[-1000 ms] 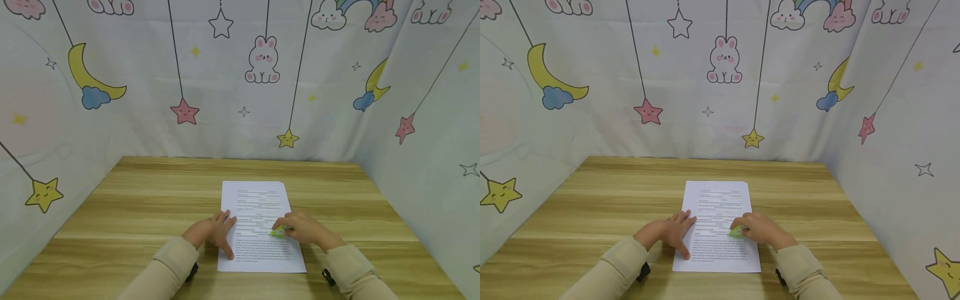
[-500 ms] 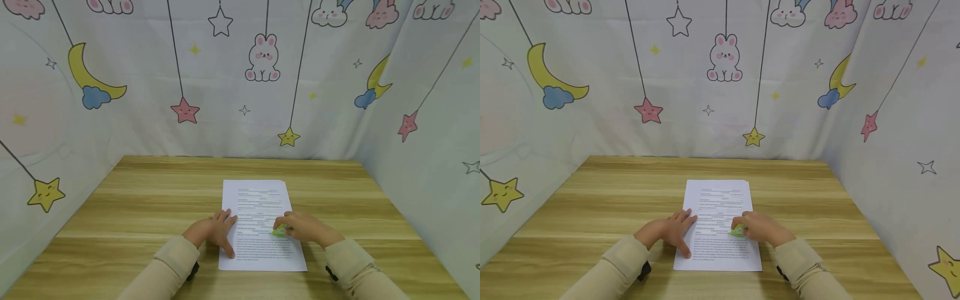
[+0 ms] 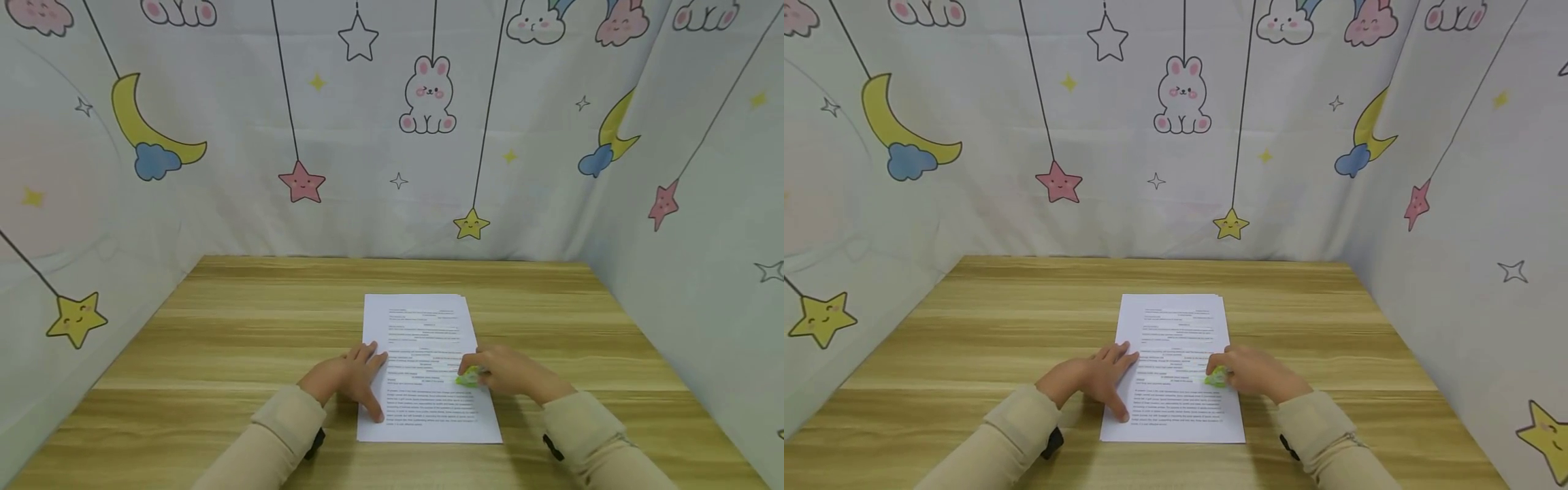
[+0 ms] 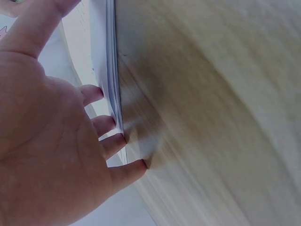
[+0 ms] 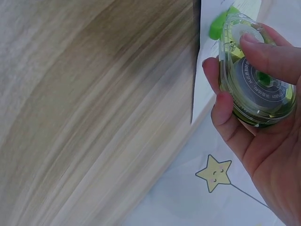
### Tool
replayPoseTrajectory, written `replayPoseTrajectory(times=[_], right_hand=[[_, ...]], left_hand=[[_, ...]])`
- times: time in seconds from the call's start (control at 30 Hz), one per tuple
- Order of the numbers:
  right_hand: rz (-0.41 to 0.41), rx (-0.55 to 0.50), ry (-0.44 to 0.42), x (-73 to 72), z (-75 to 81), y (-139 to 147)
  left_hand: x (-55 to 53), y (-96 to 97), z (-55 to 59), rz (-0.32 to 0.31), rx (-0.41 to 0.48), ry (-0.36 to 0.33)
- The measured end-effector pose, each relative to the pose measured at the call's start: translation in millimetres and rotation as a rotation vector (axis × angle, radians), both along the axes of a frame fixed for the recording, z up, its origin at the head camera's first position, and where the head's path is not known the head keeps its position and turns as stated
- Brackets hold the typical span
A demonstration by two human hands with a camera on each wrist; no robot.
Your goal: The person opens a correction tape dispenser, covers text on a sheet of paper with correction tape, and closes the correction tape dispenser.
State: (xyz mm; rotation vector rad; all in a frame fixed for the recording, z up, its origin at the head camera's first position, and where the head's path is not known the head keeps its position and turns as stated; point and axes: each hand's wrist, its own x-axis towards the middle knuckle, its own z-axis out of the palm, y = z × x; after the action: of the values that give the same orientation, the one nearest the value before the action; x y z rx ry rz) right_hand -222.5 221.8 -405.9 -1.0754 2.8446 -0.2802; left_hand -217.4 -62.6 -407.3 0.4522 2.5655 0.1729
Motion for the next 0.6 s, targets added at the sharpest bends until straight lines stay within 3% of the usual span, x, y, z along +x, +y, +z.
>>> replayPoseTrajectory(times=[0.6], right_hand=[[-0.020,-0.010,-0.013,0.2,0.7,21.8]], left_hand=[[-0.9,-1.7,-3.0,-0.003,0.005,0.001]])
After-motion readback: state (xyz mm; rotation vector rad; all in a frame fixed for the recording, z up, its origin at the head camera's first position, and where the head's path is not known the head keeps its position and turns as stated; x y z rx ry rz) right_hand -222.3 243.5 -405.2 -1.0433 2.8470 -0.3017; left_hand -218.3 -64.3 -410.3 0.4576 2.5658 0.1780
